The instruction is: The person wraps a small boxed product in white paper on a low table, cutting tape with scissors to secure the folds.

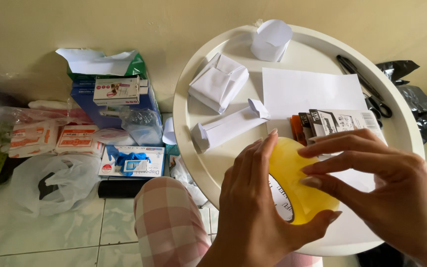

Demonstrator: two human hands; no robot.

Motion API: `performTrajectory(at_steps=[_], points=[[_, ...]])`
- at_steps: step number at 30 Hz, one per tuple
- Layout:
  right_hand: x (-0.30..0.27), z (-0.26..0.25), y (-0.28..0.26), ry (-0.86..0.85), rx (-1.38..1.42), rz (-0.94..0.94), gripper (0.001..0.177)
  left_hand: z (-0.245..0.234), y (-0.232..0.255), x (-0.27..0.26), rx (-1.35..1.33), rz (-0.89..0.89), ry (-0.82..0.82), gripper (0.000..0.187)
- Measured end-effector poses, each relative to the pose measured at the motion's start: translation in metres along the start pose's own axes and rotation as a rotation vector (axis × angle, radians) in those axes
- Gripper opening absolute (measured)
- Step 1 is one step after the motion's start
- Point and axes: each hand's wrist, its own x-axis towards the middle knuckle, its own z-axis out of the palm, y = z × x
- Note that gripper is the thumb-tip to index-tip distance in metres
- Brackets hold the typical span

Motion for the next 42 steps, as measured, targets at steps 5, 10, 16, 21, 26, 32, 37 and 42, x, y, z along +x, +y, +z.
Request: performTrajectory(at_steps=[5,10,16,21,26,32,37,42], points=[[-0.010,0.012,0.017,0.070,-0.011,-0.148,0.006,-0.003,-0.004,0.003,-0.037,0.008,0.003,0.084],[-0.014,0.024,0.036,0.101,0.137,-0.272,0.006,-0.009,-0.008,0.007,-0.082,0.007,-0.038,0.084],[-0.013,0.028,0.050,0.175,0.272,-0.431,0.007,-0.011,-0.011,0.016,-0.110,0.000,-0.108,0.078],[-0.009,0.006,0.033,0.041,-0.197,-0.178,0.027,-0.009,-0.009,0.018,-0.097,0.061,-0.094,0.071],[-0.004,-0.009,0.031,-0.056,-0.303,-0.390,0.061,-0.008,-0.010,0.018,-0.083,0.031,-0.127,0.075],[-0.003,-0.004,0.013,0.063,-0.281,-0.487,0.014,-0.007,-0.010,0.019,-0.098,0.035,-0.108,0.071],[-0.002,-0.001,0.009,0.131,-0.175,-0.512,0.017,-0.009,-0.006,0.022,-0.116,0.041,-0.121,0.070],[-0.007,-0.003,0.020,0.158,-0.092,-0.592,0.021,-0.010,0.000,0.022,-0.141,-0.041,-0.171,0.069]])
